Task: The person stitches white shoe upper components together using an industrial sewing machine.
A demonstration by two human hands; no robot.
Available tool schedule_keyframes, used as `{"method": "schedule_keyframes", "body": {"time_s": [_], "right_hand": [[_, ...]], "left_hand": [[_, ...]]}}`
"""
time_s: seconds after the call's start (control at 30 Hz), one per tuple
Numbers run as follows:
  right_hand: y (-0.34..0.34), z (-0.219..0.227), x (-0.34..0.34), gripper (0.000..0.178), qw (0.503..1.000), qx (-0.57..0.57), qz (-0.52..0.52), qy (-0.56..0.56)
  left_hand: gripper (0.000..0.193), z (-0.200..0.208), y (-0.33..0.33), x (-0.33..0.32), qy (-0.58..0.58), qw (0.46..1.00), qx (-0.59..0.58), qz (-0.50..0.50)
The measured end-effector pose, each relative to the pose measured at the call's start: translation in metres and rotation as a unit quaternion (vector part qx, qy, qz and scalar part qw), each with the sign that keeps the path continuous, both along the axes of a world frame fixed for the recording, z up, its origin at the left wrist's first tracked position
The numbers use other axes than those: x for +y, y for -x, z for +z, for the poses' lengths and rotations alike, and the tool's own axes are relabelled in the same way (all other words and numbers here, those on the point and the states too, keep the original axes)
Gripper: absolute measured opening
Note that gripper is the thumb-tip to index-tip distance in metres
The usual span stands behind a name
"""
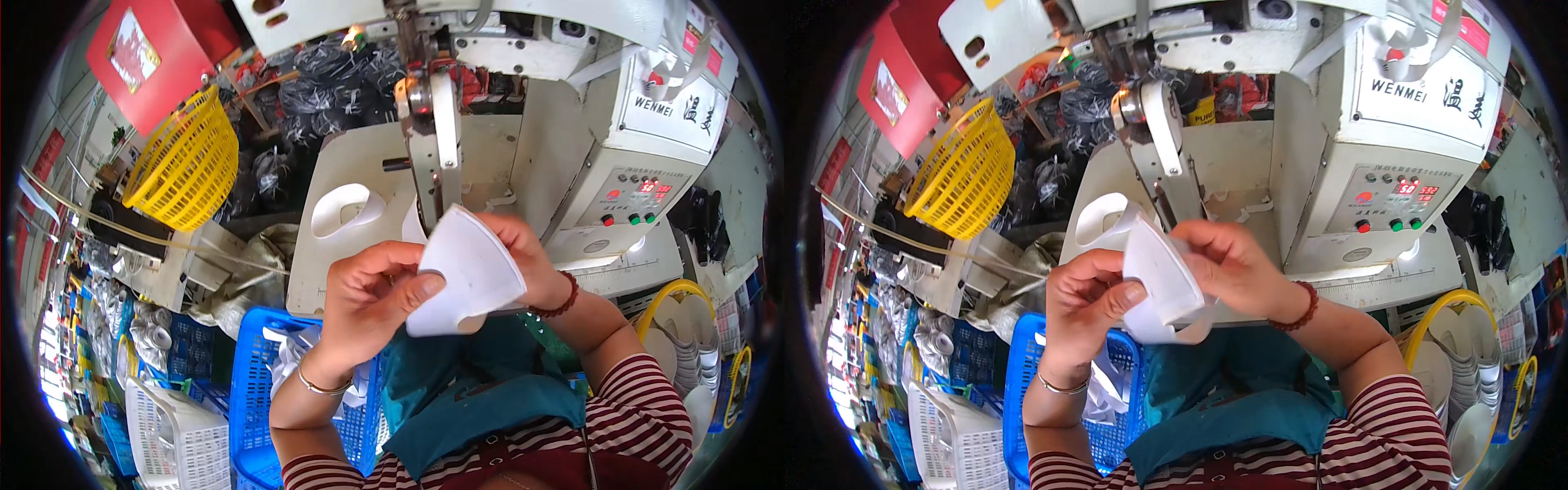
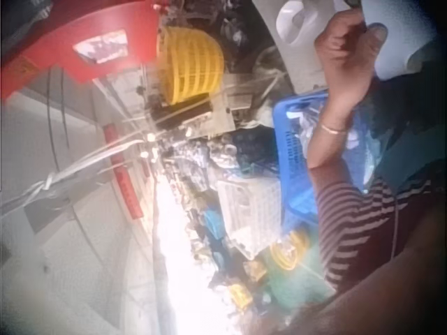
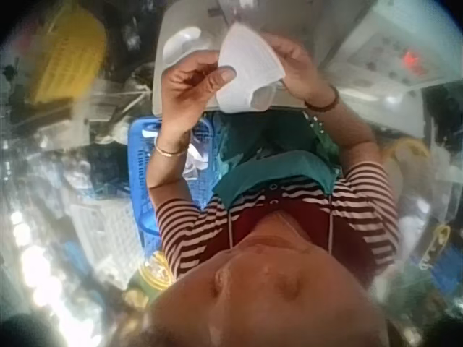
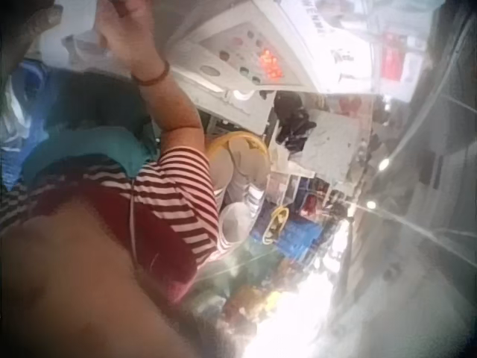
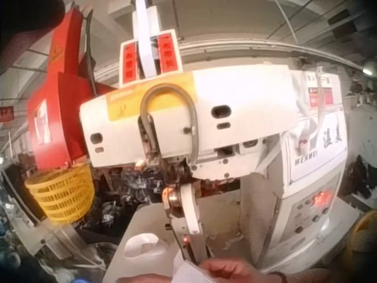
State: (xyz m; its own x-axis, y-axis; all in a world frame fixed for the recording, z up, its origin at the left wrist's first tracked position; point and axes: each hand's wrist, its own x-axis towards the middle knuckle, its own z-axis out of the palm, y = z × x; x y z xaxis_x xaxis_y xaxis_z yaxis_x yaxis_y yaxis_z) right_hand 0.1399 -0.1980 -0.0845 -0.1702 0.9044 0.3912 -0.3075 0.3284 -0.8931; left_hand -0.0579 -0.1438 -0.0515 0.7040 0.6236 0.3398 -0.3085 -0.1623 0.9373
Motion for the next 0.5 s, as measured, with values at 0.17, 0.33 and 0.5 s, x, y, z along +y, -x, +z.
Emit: {"method": "schedule_keyframes", "body": {"time_s": [0.17,0.33,0.5], "right_hand": [[-0.024,0.02,0.021,0.015,0.995,0.08,-0.051,-0.006],[-0.033,0.047,0.039,0.012,0.988,0.064,-0.126,-0.064],[-0.035,0.053,0.066,0.01,0.974,0.083,-0.163,-0.134]], "left_hand": [[0.015,0.029,-0.002,0.042,0.26,0.958,-0.078,-0.093],[0.008,0.05,-0.016,0.076,0.109,0.988,-0.063,-0.086],[0.011,0.067,-0.034,0.103,0.053,0.998,-0.035,0.001]]}}
